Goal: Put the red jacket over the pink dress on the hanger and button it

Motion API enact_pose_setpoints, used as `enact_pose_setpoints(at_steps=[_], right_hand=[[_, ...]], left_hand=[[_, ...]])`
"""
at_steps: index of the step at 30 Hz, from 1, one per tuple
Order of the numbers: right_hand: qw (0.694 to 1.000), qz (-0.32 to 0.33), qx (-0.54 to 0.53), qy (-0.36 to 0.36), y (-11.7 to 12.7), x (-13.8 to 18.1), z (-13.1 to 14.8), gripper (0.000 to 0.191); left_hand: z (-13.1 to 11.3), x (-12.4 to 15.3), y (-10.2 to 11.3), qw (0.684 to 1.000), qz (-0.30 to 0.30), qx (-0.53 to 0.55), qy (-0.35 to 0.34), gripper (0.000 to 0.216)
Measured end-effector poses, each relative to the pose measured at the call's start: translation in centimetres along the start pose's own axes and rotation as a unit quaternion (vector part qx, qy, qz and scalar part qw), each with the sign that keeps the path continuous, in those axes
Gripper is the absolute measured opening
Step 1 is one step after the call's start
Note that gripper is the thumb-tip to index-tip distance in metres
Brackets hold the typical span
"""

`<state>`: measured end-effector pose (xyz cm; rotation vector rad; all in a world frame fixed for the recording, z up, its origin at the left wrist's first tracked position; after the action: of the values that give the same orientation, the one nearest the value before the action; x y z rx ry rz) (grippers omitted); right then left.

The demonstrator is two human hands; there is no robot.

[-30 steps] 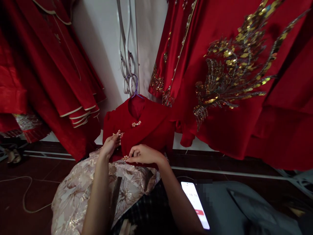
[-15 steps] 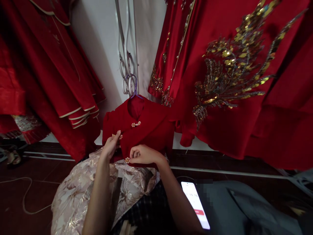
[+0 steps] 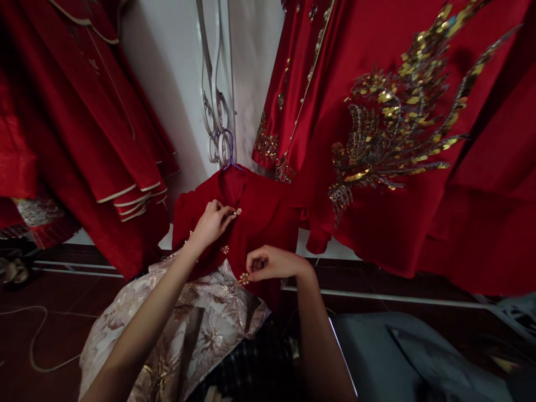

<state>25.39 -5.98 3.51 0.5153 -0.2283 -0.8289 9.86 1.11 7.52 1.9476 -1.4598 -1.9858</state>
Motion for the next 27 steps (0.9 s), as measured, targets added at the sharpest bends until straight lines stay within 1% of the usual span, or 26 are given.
enact_pose_setpoints(at_steps=[2,3,4,5,6,7,8,10,12,13,14,16,18,20,21,23,25,27], right_hand=[[1.000,-0.006,0.000,0.005,0.5,0.4,-0.1,0.021],[1.000,-0.027,-0.001,0.012,0.9,0.5,-0.1,0.022],[0.998,-0.066,-0.004,0.019,1.4,0.5,-0.2,0.024],[0.992,-0.123,-0.009,0.028,2.1,0.4,-0.2,0.024],[0.981,-0.192,-0.017,0.036,2.9,0.3,-0.3,0.025],[0.962,-0.268,-0.028,0.045,3.8,0.2,-0.3,0.025],[0.936,-0.344,-0.043,0.057,4.5,0.1,-0.2,0.024],[0.867,-0.483,-0.087,0.089,5.7,-0.2,0.4,0.022],[0.792,-0.582,-0.140,0.120,6.2,-0.9,1.5,0.022],[0.765,-0.608,-0.167,0.132,6.3,-1.6,2.2,0.022],[0.759,-0.608,-0.188,0.141,6.3,-2.7,3.0,0.022],[0.770,-0.572,-0.239,0.150,6.1,-5.3,4.3,0.026],[0.794,-0.527,-0.280,0.117,5.7,-7.9,4.8,0.037],[0.812,-0.515,-0.268,0.065,5.4,-9.7,4.4,0.052],[0.813,-0.530,-0.236,0.039,5.3,-10.2,4.0,0.060],[0.800,-0.585,-0.133,-0.003,5.1,-10.5,2.9,0.076],[0.768,-0.640,-0.008,-0.040,4.9,-10.3,1.8,0.087],[0.737,-0.666,0.098,-0.062,5.0,-9.8,0.6,0.088]], left_hand=[[-0.4,-0.8,0.1,0.999,0.013,-0.025,-0.043,0.024],[-0.6,-1.1,0.2,0.997,0.019,-0.032,-0.064,0.022],[-0.8,-1.4,0.4,0.996,0.024,-0.037,-0.084,0.020],[-1.0,-1.6,0.7,0.994,0.028,-0.039,-0.103,0.018],[-1.2,-1.7,0.9,0.991,0.032,-0.039,-0.121,0.017],[-1.4,-1.7,1.0,0.989,0.037,-0.037,-0.139,0.016],[-1.5,-1.6,1.1,0.986,0.042,-0.035,-0.157,0.015],[-1.8,-1.5,1.2,0.980,0.051,-0.036,-0.188,0.014],[-1.9,-1.4,1.2,0.975,0.054,-0.045,-0.212,0.015],[-2.0,-1.4,1.2,0.973,0.052,-0.051,-0.220,0.016],[-2.0,-1.5,1.2,0.971,0.049,-0.059,-0.225,0.016],[-2.0,-1.7,1.2,0.970,0.040,-0.076,-0.225,0.018],[-1.7,-1.9,1.2,0.973,0.029,-0.101,-0.207,0.021],[-1.2,-1.8,1.3,0.976,0.016,-0.131,-0.171,0.022],[-0.9,-1.7,1.3,0.978,0.004,-0.147,-0.147,0.023],[0.0,-1.5,1.7,0.979,-0.039,-0.181,-0.088,0.028],[1.1,-1.0,2.3,0.972,-0.096,-0.211,-0.022,0.042],[2.6,-0.7,3.1,0.963,-0.149,-0.220,0.039,0.053]])
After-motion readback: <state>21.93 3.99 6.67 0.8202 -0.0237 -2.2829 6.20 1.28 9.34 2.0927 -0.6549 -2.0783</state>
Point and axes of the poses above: each hand's wrist, its own x-axis away from the middle knuckle, its own y-axis out of the back of the hand, z = x × y, the point moved 5 cm from there along -x, towards the middle knuckle, and after that the axes turned 13 degrees about -z, right-handed, at the moved point
